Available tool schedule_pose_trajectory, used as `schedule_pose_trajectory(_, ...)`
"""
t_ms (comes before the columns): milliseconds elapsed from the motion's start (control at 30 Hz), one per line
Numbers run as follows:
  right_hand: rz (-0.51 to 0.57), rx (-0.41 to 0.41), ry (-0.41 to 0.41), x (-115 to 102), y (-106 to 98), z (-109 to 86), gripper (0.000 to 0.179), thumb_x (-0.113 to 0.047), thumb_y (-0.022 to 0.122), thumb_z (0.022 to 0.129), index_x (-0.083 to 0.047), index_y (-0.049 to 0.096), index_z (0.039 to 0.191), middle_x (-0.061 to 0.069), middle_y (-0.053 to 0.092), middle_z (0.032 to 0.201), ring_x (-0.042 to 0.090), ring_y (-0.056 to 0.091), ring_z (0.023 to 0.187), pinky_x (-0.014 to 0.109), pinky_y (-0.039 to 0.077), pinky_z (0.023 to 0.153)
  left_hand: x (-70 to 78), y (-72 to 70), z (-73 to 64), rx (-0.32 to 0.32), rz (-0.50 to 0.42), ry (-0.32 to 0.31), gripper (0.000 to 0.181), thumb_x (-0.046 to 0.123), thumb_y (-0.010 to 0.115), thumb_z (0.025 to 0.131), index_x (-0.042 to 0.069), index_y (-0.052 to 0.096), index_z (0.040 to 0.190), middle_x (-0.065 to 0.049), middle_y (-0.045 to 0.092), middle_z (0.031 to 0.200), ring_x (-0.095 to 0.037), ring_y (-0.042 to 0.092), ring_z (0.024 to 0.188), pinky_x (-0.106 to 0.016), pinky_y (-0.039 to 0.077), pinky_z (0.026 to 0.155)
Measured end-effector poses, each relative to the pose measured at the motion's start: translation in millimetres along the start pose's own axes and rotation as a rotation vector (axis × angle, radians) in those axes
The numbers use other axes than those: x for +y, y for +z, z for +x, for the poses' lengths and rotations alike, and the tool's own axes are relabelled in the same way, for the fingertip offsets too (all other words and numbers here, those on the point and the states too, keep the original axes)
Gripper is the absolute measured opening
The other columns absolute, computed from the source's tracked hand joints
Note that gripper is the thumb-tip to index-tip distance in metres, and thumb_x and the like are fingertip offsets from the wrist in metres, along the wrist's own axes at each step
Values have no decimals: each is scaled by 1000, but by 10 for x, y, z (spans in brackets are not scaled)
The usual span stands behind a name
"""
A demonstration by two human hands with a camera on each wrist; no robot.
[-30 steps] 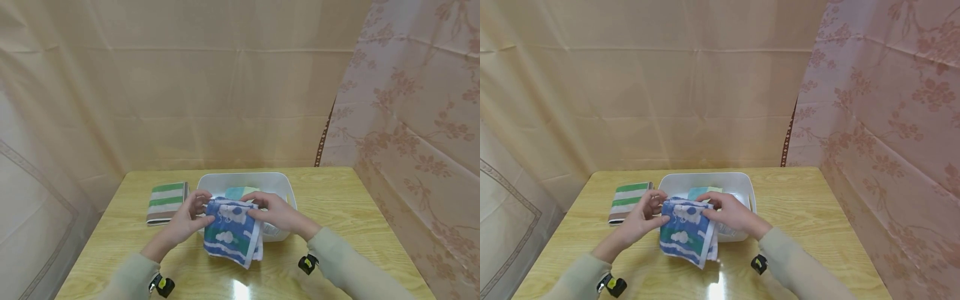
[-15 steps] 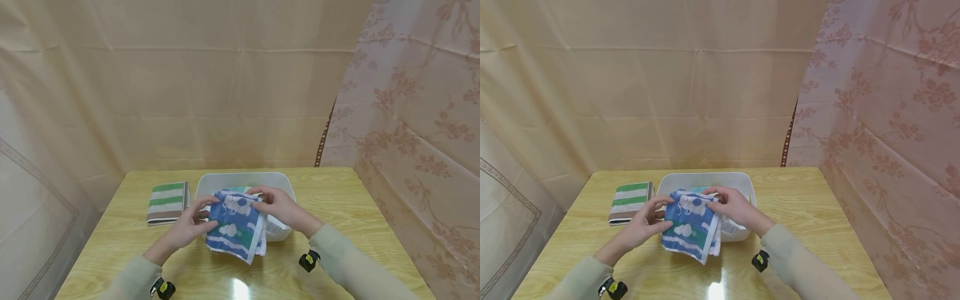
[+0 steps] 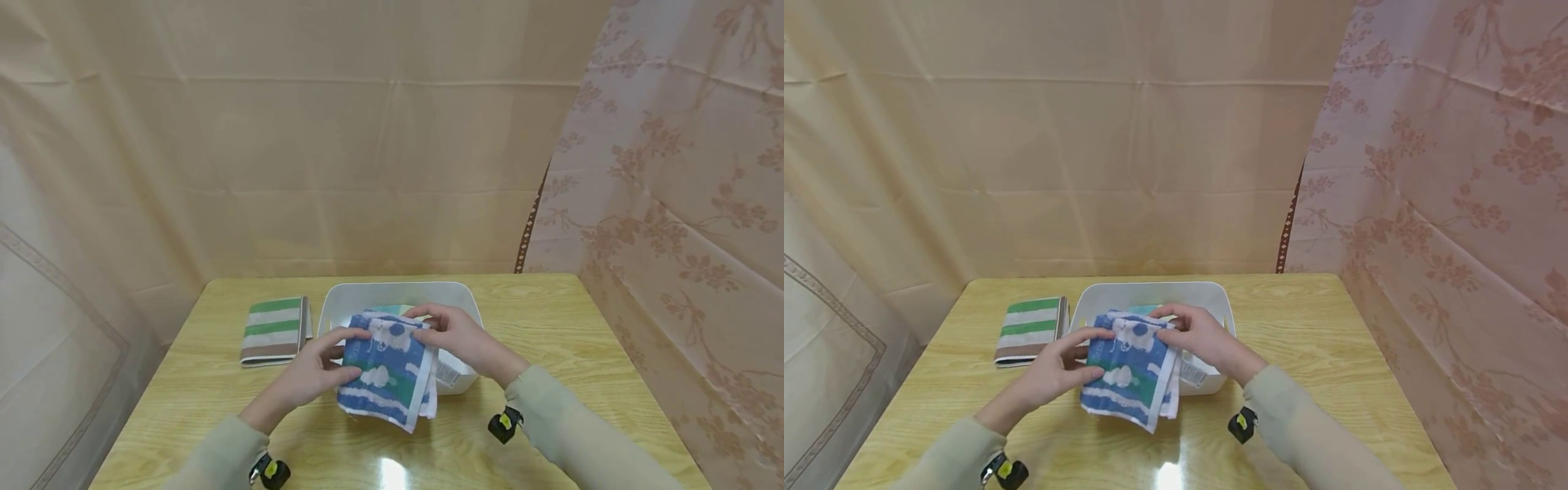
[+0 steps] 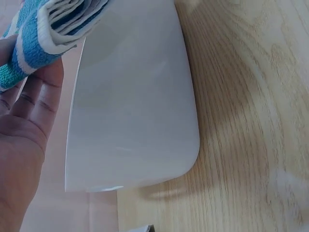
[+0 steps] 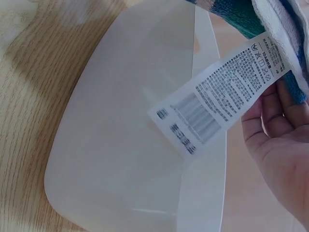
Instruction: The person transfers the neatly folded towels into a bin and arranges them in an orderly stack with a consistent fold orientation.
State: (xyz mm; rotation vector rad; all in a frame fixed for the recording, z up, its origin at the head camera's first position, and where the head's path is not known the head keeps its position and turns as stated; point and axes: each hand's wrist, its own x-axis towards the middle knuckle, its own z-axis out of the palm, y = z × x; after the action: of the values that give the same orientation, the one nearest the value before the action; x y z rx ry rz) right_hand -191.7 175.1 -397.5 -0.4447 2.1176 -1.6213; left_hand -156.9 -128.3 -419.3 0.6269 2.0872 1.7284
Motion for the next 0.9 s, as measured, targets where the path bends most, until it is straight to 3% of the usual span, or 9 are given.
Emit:
schedule_pose_trajectory(200, 63, -30, 9, 14, -27, -14, 44, -33, 66, 101, -17, 59, 141, 10, 74, 115, 26, 72, 103, 40, 54, 100, -4, 14, 2, 34, -5, -39, 54, 12, 71, 97, 22, 54, 146, -18, 46, 149, -37, 62, 118, -42, 61, 86)
schedule_pose_trajectory(433, 95, -66, -22, 10, -59, -54, 53, -36, 65, 101, -25, 49, 150, 8, 68, 130, 27, 68, 113, 41, 53, 102, 5, 8, -11, 90, -43, -84, 57, 16, 72, 97, 26, 52, 149, -22, 45, 148, -34, 64, 115, -42, 61, 87)
schedule_pose_trajectory(567, 93, -66, -37, 9, -61, -60, 59, -34, 65, 102, -27, 42, 155, 9, 66, 133, 27, 67, 115, 42, 53, 101, 6, -12, -22, 127, -57, -105, 58, 18, 73, 96, 30, 52, 149, -17, 44, 150, -32, 64, 115, -41, 61, 86)
schedule_pose_trajectory(900, 139, -91, -107, 22, -21, -81, 74, -23, 66, 102, -29, 25, 163, 15, 61, 141, 28, 64, 122, 41, 55, 99, -13, -39, -27, 166, -129, -81, 59, 18, 74, 96, 32, 51, 149, -9, 46, 151, -31, 61, 122, -38, 60, 89)
